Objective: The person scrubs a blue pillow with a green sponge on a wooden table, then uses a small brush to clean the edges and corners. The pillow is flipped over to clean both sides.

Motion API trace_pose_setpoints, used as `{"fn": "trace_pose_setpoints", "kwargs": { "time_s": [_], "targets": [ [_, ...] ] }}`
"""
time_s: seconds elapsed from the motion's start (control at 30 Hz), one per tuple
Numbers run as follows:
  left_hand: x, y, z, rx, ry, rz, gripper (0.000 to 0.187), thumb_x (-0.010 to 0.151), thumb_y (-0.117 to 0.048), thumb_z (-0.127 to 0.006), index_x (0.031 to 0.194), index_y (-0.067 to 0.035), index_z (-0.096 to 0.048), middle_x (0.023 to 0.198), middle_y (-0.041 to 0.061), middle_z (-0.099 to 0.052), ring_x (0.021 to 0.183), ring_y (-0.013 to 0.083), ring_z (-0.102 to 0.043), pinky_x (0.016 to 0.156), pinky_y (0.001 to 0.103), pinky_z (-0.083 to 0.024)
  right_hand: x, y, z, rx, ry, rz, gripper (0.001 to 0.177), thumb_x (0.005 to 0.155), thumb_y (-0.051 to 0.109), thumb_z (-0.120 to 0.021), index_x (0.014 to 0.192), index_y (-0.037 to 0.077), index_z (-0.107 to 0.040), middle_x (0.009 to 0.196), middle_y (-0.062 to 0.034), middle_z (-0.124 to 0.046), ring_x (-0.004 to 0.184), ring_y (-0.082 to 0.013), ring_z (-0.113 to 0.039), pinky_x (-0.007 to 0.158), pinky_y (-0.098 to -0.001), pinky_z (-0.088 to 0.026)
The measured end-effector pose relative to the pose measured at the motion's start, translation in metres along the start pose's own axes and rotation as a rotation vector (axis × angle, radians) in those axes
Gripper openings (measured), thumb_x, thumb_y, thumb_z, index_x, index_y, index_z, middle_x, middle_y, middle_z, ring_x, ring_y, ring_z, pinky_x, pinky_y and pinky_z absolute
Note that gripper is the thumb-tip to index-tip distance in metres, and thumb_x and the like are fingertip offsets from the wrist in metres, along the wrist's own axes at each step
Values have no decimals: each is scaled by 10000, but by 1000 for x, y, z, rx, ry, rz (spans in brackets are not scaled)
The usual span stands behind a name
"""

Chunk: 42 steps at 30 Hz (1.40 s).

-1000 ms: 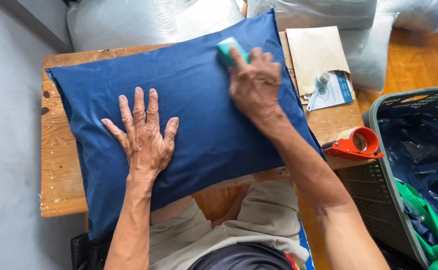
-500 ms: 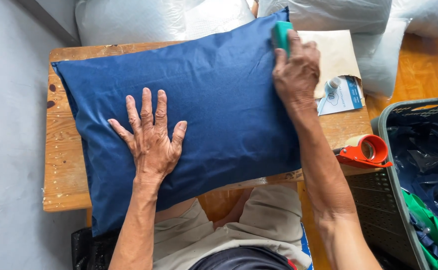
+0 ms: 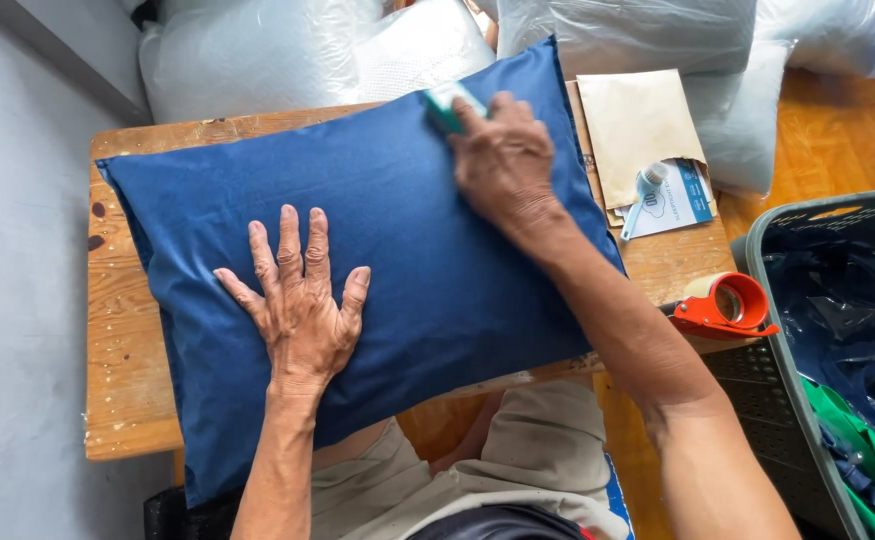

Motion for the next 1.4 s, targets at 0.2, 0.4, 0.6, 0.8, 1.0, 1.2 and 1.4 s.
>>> {"fn": "trace_pose_setpoints", "kwargs": {
  "time_s": [0.2, 0.4, 0.6, 0.8, 1.0, 1.2, 1.4],
  "targets": [
    [4, -4, -1, -17, 11, 7, 730, 1030, -603, -364, 1644, -220, -262, 1720, 78, -193, 1583, 394, -70, 1137, 759, 90, 7, -97, -39, 253, 122, -473, 352, 1027, 270, -584, 1363, 165, -584, 1017, -180, -596, 890, -337, -633, 764, -482, -581],
    [-6, -1, -2, 8, -12, -4, 741, 1032, -610, -377, 1653, -238, -218, 1731, 68, -159, 1594, 392, -46, 1150, 756, 98, 20, -125, -29, 179, 99, -557, 333, 1079, 318, -551, 1348, 122, -559, 1029, -209, -547, 943, -384, -607, 783, -517, -566],
    [-8, -2, -1, 33, -15, -10, 742, 1042, -622, -380, 1654, -242, -202, 1731, 80, -164, 1594, 400, -50, 1148, 769, 83, 19, 65, 45, 150, -261, 190, 421, 1018, 273, -665, 1412, 177, -553, 901, -122, -561, 735, -278, -549, 524, -394, -477],
    [-8, -3, 4, 3, 7, 23, 743, 1022, -627, -359, 1642, -238, -231, 1719, 72, -202, 1587, 396, -82, 1144, 774, 55, 8, 118, 27, 164, -134, 326, 384, 964, 368, -666, 1291, 184, -584, 937, -126, -559, 750, -286, -559, 562, -436, -461],
    [-9, -3, -3, 44, -16, -11, 765, 1020, -627, -399, 1648, -226, -223, 1723, 76, -187, 1592, 390, -73, 1159, 760, 66, 53, -14, 1, -132, 309, -156, 386, 858, 268, -613, 1228, 219, -715, 1071, -218, -601, 990, -418, -567, 786, -519, -454],
    [-12, -3, -4, 19, -34, -7, 754, 1029, -636, -351, 1647, -221, -232, 1725, 87, -177, 1595, 393, -48, 1156, 750, 109, 86, 22, -11, -111, -51, 33, 307, 791, 71, -586, 1067, 91, -718, 921, -172, -585, 805, -371, -589, 643, -494, -482],
    [-12, -5, 0, 9, -22, 31, 746, 1020, -634, -365, 1640, -233, -261, 1723, 57, -175, 1594, 384, -67, 1149, 781, 57, 75, 171, -44, 190, 11, 337, 145, 829, 193, -571, 942, 155, -654, 898, -140, -612, 810, -353, -610, 657, -472, -516]
  ]
}}
Point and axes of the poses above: each hand's wrist, its own x-axis towards the middle knuckle, its own z-axis out of the back of the hand, y = z × x, the point moved 1 cm from there along x, towards the middle knuckle
